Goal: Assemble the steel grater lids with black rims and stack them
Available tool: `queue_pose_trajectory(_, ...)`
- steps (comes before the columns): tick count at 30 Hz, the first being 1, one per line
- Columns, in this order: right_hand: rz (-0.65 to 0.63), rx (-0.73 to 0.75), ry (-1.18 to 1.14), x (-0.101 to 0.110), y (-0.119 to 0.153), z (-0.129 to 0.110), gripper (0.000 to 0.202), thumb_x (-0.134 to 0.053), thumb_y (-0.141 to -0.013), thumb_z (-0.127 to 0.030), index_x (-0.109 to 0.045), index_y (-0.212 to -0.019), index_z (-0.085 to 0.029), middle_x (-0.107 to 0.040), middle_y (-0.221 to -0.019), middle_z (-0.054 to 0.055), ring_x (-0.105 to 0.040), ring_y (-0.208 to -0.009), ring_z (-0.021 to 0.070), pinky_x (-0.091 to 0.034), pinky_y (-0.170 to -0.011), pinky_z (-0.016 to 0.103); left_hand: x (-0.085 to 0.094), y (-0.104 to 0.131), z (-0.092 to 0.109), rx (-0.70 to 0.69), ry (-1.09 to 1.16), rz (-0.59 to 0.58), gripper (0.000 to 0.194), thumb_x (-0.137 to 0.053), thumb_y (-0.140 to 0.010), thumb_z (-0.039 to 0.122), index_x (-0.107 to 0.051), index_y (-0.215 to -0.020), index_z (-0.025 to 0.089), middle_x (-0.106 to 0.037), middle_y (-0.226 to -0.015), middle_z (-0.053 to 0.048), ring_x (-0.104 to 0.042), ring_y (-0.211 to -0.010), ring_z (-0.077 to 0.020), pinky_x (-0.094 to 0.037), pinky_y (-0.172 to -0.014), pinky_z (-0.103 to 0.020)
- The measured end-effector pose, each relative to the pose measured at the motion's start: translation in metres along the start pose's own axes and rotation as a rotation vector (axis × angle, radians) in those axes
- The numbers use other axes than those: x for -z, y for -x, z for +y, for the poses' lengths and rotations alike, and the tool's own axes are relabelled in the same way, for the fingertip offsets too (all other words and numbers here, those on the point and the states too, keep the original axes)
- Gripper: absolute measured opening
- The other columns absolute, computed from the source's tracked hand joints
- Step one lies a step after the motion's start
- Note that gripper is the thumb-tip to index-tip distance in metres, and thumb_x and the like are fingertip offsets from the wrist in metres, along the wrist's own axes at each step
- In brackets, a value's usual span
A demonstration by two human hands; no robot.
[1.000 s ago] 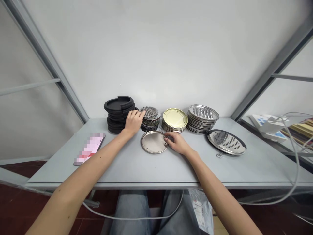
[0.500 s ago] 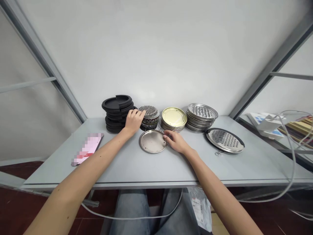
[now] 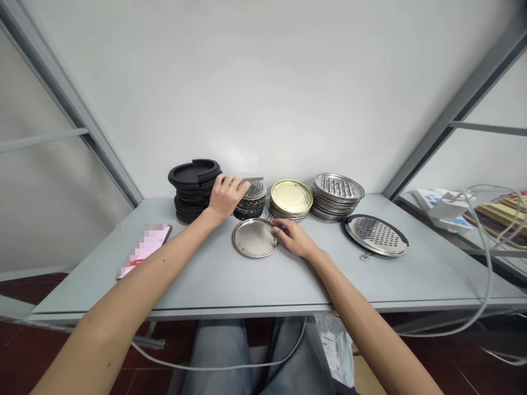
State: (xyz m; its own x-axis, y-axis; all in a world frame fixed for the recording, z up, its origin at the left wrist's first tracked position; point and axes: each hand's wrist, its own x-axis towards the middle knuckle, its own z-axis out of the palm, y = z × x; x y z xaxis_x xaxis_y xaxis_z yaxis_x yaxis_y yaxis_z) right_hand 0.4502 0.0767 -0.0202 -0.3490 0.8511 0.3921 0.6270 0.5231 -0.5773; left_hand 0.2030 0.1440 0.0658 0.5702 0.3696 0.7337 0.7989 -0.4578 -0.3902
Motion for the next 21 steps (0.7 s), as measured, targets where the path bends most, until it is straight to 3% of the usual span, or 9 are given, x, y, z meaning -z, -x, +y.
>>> queue_pose_trajectory(3,0.000,0.007,-0.001,-0.001,0.000,0.003,0.031,-0.045,-0.094,-0.035,-0.061,-0.114,-0.017,-0.068,-0.111,0.010,-0.063,-0.098,0.0230,-0.048,-0.088,0.036,0.008,0.003,-0.001,0.092,0.051,0.115,0.028,-0.036,-0.099,0.015,-0.063,-0.099,0.022,-0.069,-0.099,-0.009,-0.058,-0.090,-0.0234,-0.038,-0.088,-0.046)
queue_pose_trajectory(7,0.017,0.012,-0.007,-0.003,0.000,0.005,0.033,-0.046,-0.094,-0.036,-0.062,-0.116,-0.017,-0.068,-0.113,0.012,-0.062,-0.103,0.0240,-0.047,-0.092,0.038,0.028,0.013,0.004,0.118,0.144,0.203,0.022,-0.042,-0.097,0.016,-0.060,-0.087,0.022,-0.070,-0.099,-0.007,-0.059,-0.093,-0.0227,-0.037,-0.088,-0.046)
queue_pose_trajectory(12,0.072,0.009,-0.110,-0.002,-0.001,0.004,0.033,-0.043,-0.095,-0.035,-0.063,-0.114,-0.018,-0.068,-0.116,0.010,-0.061,-0.109,0.0238,-0.045,-0.097,0.039,0.048,0.038,0.028,-0.012,0.192,0.272,0.022,-0.048,-0.092,0.011,-0.052,-0.073,0.022,-0.071,-0.091,-0.004,-0.061,-0.087,-0.0194,-0.041,-0.081,-0.041)
queue_pose_trajectory(15,0.136,-0.045,-0.227,-0.001,-0.003,0.005,0.035,-0.038,-0.096,-0.036,-0.065,-0.109,-0.018,-0.069,-0.112,0.009,-0.062,-0.107,0.0236,-0.045,-0.098,0.040,0.049,0.058,0.045,-0.129,0.240,0.328,0.021,-0.054,-0.087,0.006,-0.050,-0.073,0.021,-0.071,-0.090,-0.003,-0.060,-0.083,-0.0171,-0.045,-0.080,-0.037)
queue_pose_trajectory(21,0.183,-0.139,-0.403,0.000,-0.006,0.003,0.038,-0.043,-0.093,-0.046,-0.066,-0.102,-0.017,-0.071,-0.098,0.008,-0.065,-0.096,0.0231,-0.049,-0.090,0.038,0.045,0.082,0.061,-0.009,0.306,0.344,0.026,-0.051,-0.088,0.005,-0.044,-0.069,0.022,-0.070,-0.086,-0.005,-0.059,-0.077,-0.0173,-0.046,-0.074,-0.035)
